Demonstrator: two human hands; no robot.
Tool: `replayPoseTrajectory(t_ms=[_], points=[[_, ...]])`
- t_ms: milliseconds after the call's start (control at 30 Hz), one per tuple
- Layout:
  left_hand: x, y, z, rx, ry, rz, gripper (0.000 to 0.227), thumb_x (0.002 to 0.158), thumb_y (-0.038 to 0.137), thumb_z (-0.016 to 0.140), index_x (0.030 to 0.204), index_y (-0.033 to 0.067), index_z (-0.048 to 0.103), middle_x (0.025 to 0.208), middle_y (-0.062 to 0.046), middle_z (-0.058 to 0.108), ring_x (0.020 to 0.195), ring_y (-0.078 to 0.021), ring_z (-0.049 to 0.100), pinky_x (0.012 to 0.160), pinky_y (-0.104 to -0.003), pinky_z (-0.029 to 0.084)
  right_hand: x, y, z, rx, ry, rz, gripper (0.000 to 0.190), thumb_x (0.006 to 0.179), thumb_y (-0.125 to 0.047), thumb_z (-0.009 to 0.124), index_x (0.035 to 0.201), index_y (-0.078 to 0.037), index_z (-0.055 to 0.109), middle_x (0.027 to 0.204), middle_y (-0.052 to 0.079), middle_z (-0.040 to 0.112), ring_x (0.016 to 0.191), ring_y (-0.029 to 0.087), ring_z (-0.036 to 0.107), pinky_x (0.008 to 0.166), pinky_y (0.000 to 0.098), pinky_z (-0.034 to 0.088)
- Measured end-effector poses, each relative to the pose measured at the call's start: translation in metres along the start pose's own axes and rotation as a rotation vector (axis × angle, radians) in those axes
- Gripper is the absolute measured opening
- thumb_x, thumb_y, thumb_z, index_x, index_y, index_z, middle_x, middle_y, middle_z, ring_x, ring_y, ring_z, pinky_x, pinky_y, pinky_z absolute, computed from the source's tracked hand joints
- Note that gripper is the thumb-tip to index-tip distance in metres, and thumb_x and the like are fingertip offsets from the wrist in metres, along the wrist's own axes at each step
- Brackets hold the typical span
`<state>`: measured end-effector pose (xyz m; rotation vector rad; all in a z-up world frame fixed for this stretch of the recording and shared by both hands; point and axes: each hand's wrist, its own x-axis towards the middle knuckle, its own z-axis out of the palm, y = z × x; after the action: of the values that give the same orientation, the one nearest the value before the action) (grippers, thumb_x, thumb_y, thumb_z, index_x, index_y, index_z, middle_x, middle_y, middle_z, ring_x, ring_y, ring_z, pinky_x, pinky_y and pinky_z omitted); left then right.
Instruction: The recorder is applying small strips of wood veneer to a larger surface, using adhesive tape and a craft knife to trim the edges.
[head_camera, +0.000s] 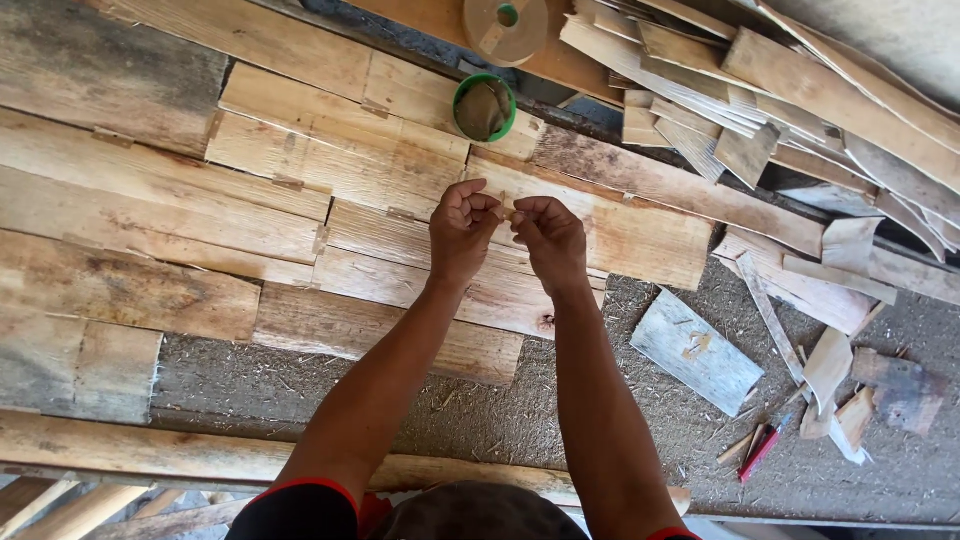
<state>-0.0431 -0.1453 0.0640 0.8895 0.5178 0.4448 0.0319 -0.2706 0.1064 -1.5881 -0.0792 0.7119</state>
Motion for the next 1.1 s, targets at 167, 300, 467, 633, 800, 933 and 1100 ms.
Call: replayPoseTrajectory(t_ms=[167, 300, 467, 633, 800, 933, 1100], points=[[0.004, -0.009, 0.009, 0.025, -0.027, -0.018, 0.041, 0.093, -0.006, 0.07, 0.131, -0.005, 0.053, 0.101, -0.01, 0.07, 0.091, -0.0125, 0.068, 0.083, -0.026, 0.06, 0.007, 0.006, -0.021, -0.068, 0.049, -0.06, 0.014, 0.098, -0.002, 0.07, 0.112, -0.001, 0.068, 0.096, 0.004, 0.073, 0.081, 0.009, 0.066, 0.072, 0.0243, 0.057], [0.008, -0.002, 0.018, 0.114, -0.029, -0.031, 0.034, 0.095, -0.002, 0.066, 0.128, -0.004, 0.056, 0.1, -0.01, 0.069, 0.089, -0.0144, 0.067, 0.081, -0.029, 0.061, 0.023, 0.008, -0.042, -0.164, 0.191, -0.145, 0.015, 0.098, 0.001, 0.063, 0.112, 0.0, 0.067, 0.095, 0.005, 0.073, 0.08, 0.01, 0.069, 0.069, 0.025, 0.058], [0.019, 0.019, 0.033, 0.943, -0.181, 0.278, 0.024, 0.096, 0.004, 0.066, 0.12, 0.0011, 0.066, 0.111, -0.012, 0.072, 0.102, -0.0273, 0.071, 0.09, -0.039, 0.059, 0.045, -0.013, -0.055, -0.475, 0.301, -0.41, 0.015, 0.101, 0.002, 0.06, 0.113, -0.002, 0.069, 0.112, 0.012, 0.069, 0.089, 0.017, 0.073, 0.074, 0.0311, 0.062], [0.051, -0.013, 0.034, 1.316, -0.314, 0.548, 0.034, 0.1, 0.008, 0.067, 0.132, -0.0008, 0.06, 0.142, -0.019, 0.06, 0.139, -0.0344, 0.055, 0.117, -0.044, 0.046, 0.073, -0.04, -0.057, -1.106, 0.307, -0.494, 0.023, 0.1, -0.009, 0.07, 0.122, -0.009, 0.072, 0.121, 0.02, 0.063, 0.107, 0.032, 0.066, 0.087, 0.0453, 0.056], [0.071, -0.019, 0.04, 1.58, -0.401, 0.601, 0.068, 0.098, 0.019, 0.067, 0.154, -0.0089, 0.04, 0.167, -0.025, 0.026, 0.158, -0.0385, 0.02, 0.131, -0.049, 0.019, 0.116, -0.019, -0.077, -1.361, 0.32, -0.459, 0.027, 0.1, -0.032, 0.069, 0.124, -0.018, 0.072, 0.122, 0.021, 0.066, 0.117, 0.041, 0.057, 0.099, 0.0599, 0.043], [0.079, -0.025, 0.038, 1.642, -0.434, 0.521, 0.077, 0.097, 0.028, 0.067, 0.157, -0.0073, 0.034, 0.168, -0.024, 0.021, 0.158, -0.0374, 0.014, 0.129, -0.052, 0.011, 0.134, -0.015, -0.083, -1.293, 0.304, -0.436, 0.023, 0.103, -0.035, 0.069, 0.117, -0.017, 0.07, 0.114, 0.017, 0.071, 0.111, 0.04, 0.06, 0.096, 0.0593, 0.044], [0.08, -0.03, 0.034, 1.721, -0.429, 0.539, 0.077, 0.105, 0.04, 0.059, 0.16, -0.0051, 0.031, 0.171, -0.022, 0.019, 0.16, -0.0361, 0.013, 0.131, -0.05, 0.009, 0.144, -0.008, -0.088, -1.082, 0.233, -0.368, 0.023, 0.097, -0.032, 0.074, 0.101, -0.011, 0.065, 0.095, 0.011, 0.072, 0.092, 0.04, 0.066, 0.085, 0.0587, 0.044]])
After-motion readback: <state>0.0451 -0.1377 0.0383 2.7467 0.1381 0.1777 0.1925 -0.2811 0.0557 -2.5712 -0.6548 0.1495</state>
